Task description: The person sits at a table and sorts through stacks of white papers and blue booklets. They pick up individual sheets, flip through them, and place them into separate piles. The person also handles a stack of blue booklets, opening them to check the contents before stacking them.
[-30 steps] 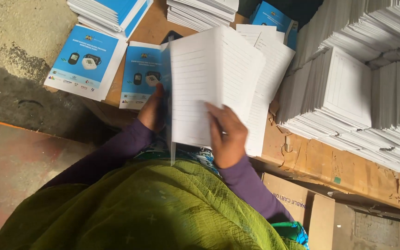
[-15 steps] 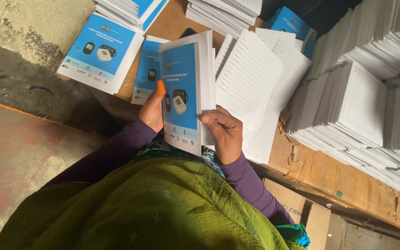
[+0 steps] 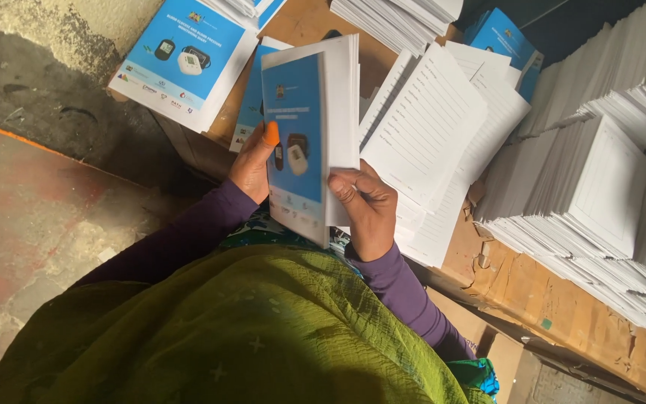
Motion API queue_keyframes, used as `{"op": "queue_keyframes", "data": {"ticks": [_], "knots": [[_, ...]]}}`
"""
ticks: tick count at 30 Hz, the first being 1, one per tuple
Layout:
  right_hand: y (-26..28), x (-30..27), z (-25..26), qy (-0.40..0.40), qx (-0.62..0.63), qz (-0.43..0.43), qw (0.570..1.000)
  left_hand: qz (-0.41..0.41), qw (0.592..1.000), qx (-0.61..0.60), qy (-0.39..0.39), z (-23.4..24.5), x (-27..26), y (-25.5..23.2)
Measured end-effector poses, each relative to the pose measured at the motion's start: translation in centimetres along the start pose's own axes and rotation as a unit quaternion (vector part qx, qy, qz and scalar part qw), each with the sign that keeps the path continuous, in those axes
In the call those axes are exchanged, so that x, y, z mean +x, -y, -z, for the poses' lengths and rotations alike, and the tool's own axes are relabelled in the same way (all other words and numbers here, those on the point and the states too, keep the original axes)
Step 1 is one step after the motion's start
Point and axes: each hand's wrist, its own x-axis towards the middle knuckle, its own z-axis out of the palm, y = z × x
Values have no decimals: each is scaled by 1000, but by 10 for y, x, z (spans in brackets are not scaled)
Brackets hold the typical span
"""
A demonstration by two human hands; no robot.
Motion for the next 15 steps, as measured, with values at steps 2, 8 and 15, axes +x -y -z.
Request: {"op": "queue_keyframes", "data": {"ticks": [2,8,15], "knots": [[-9,-2,3,6,-13,3,1000,-43,998,3,44,9,4,7],[-10,-2,6,-2,-16,-19,1000,-37,998,44,-15,-8,-6,-4],[-12,1,10,-17,-15,-34,999,-54,993,94,-50,2,3,16]]}}
